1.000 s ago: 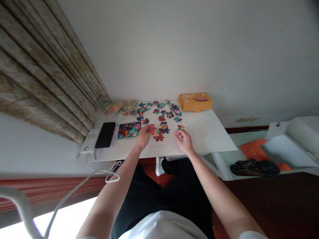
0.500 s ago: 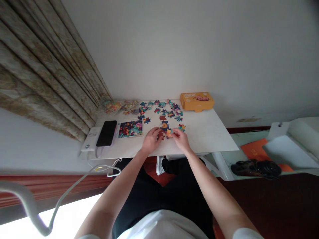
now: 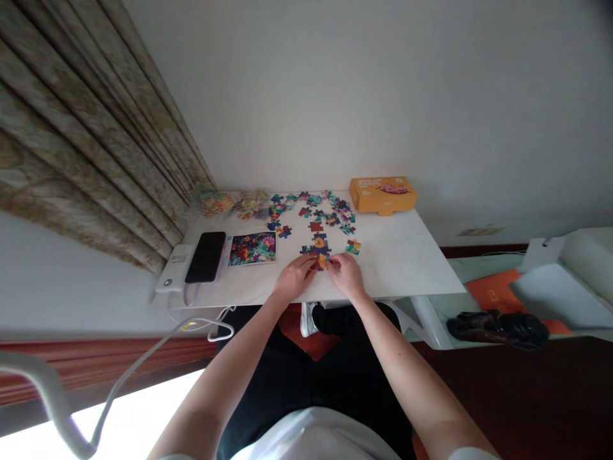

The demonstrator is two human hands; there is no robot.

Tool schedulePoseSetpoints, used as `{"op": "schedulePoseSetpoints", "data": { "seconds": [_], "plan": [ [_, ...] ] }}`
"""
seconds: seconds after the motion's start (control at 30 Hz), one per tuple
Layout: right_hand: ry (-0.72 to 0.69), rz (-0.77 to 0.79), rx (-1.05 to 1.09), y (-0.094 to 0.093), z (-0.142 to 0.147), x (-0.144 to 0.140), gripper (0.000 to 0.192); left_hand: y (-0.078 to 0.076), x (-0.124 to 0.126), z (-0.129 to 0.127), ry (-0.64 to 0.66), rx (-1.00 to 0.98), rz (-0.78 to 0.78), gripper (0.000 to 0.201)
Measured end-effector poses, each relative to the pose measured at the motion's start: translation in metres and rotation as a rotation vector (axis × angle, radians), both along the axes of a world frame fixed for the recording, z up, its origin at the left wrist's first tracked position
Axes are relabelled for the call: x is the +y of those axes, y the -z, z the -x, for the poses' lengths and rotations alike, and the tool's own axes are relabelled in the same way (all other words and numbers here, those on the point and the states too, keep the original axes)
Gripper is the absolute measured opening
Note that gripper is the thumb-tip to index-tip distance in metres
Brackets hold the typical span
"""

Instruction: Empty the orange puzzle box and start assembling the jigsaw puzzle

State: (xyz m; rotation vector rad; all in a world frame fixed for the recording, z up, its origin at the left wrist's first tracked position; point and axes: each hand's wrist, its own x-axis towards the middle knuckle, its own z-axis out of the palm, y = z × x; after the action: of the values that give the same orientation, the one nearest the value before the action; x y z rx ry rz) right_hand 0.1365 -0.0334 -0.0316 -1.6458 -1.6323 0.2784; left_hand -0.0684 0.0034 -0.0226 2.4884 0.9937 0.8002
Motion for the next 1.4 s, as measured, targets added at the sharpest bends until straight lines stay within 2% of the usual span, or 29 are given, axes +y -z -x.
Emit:
{"op": "schedulePoseSetpoints", "data": {
  "seconds": [0.13, 0.23, 0.33, 0.47, 0.77, 0.93, 1.13, 1.27, 1.4],
  "plan": [
    [-0.015, -0.03, -0.04, -0.006, 0.003, -0.004, 0.015, -0.001, 0.0, 0.0, 0.001, -0.018, 0.034, 0.026],
    [-0.109, -0.056, -0.109, -0.012, 0.004, -0.008, 0.022, -0.003, -0.001, 0.0, 0.007, -0.014, 0.033, 0.027],
    [-0.184, -0.018, -0.207, -0.015, 0.006, -0.011, 0.027, -0.005, -0.002, -0.002, -0.001, 0.011, 0.018, 0.029],
    [-0.18, 0.038, -0.242, -0.016, 0.007, -0.012, 0.027, -0.007, -0.003, -0.003, -0.017, 0.038, -0.004, 0.031],
    [-0.179, 0.014, -0.216, -0.013, 0.008, -0.012, 0.022, -0.009, -0.004, -0.004, -0.022, 0.08, -0.027, 0.034],
    [-0.2, 0.015, -0.13, -0.01, 0.003, -0.01, 0.024, -0.01, -0.004, -0.003, -0.021, 0.084, -0.009, 0.034],
    [-0.277, 0.053, -0.002, -0.005, -0.01, 0.005, 0.029, -0.007, 0.001, 0.0, -0.006, -0.012, 0.047, 0.037],
    [-0.319, 0.115, 0.069, -0.009, -0.011, 0.018, 0.033, -0.007, 0.004, 0.002, -0.008, -0.048, 0.078, 0.04],
    [-0.36, 0.084, 0.153, -0.013, -0.012, 0.016, 0.032, -0.007, 0.003, 0.002, -0.002, -0.083, 0.065, 0.034]
  ]
}}
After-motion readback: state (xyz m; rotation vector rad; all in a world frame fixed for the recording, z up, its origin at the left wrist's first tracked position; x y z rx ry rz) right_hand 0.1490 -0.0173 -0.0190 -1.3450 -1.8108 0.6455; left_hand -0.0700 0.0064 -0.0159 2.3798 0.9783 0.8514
